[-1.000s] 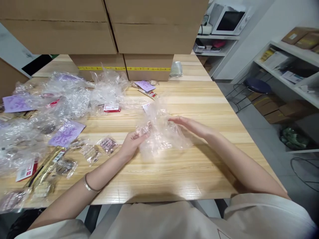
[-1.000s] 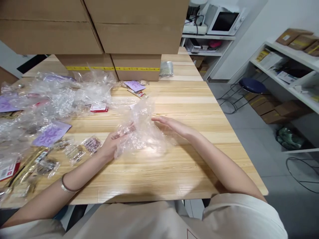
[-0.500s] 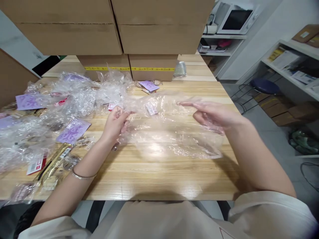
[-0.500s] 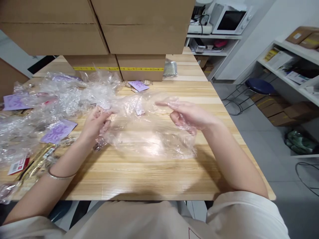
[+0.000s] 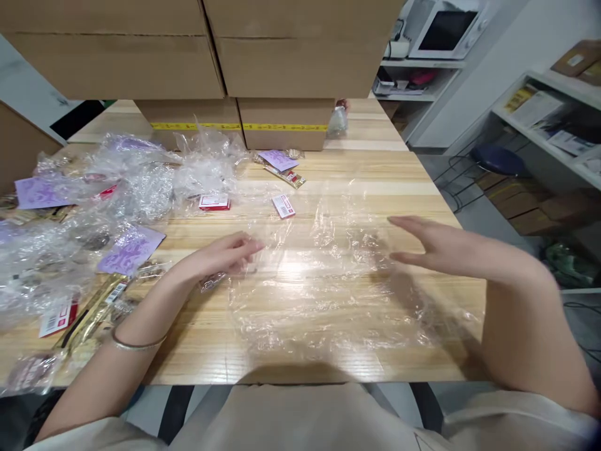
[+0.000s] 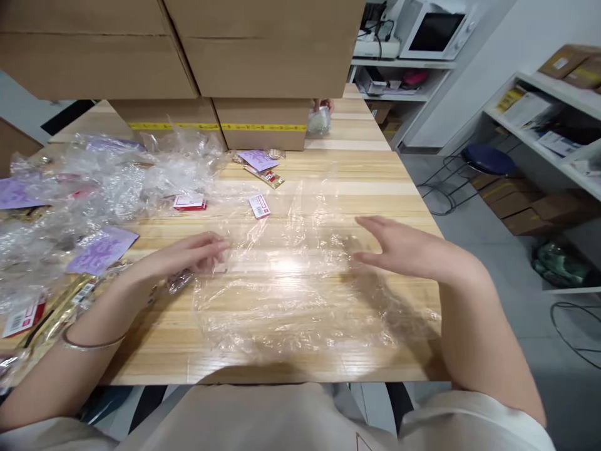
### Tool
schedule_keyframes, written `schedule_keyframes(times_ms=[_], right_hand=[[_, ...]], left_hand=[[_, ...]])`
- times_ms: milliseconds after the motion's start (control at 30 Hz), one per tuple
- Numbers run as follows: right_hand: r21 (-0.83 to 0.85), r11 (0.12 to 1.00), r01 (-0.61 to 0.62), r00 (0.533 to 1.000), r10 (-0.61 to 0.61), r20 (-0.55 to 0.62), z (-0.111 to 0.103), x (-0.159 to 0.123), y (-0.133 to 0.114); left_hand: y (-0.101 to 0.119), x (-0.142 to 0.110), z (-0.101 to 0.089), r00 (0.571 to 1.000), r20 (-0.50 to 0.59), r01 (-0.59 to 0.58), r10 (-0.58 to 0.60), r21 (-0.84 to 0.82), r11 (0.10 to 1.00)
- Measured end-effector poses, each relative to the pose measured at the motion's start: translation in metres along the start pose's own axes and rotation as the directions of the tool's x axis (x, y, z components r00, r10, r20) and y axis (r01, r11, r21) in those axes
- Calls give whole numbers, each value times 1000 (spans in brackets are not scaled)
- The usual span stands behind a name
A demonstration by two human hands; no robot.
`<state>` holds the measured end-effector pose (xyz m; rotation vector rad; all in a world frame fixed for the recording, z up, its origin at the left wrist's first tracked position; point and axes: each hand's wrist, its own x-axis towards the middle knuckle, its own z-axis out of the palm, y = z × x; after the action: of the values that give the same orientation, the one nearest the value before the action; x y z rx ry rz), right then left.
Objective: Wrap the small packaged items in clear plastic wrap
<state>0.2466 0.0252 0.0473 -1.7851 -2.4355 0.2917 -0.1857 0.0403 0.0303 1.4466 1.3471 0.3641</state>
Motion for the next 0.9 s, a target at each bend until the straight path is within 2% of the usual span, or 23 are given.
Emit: schedule_keyframes(times_ms=[67, 100, 133, 233, 333, 400, 467, 500, 567, 633, 700, 800, 900], right_hand=[[-10, 1000, 16, 999, -17, -36, -6, 7, -19], [7, 999, 38, 995, -37, -90, -5, 13, -32], [39, 994, 99, 990, -95, -102, -1, 20, -47], [143, 927, 347, 938, -343, -53, 29, 43, -83], [193, 893, 406, 910, -414, 3, 63, 65, -89], [224, 892, 393, 912, -409, 27, 73, 82, -81], [243, 899, 364, 929, -370, -22, 71, 108, -73], [241, 908, 342, 940, -334, -74, 67, 123, -69], [201, 942, 271, 956, -238, -170, 59, 160, -68], [153, 959, 238, 958, -206, -199, 55, 200, -72], [111, 966, 233, 959, -209, -194, 57, 236, -81], [42, 980, 192, 974, -185, -133, 68, 276, -100], [-9, 993, 117, 988, -118, -98, 80, 298, -119]], left_hand=[[-2, 10, 6, 996, -93, -18, 11, -70, 997], [-4, 16, 9, 992, -121, -47, 34, -106, 993], [-7, 21, 13, 988, -142, -81, 62, -130, 988], [-12, 31, 20, 981, -152, -138, 118, -128, 982], [-10, 31, 19, 961, -167, -239, 221, -100, 966], [-7, 30, 14, 935, -131, -345, 330, -116, 931], [-6, 35, 7, 906, -45, -424, 422, -110, 899], [-6, 40, 4, 892, -18, -452, 452, -64, 890], [-10, 55, -2, 866, -20, -491, 499, 154, 858], [-14, 74, -6, 827, -21, -499, 562, 433, 750], [-17, 93, -8, 790, 44, -513, 612, 595, 619], [-15, 115, -6, 747, 199, -579, 635, 664, 473], [-8, 128, 0, 753, 258, -561, 606, 732, 386]])
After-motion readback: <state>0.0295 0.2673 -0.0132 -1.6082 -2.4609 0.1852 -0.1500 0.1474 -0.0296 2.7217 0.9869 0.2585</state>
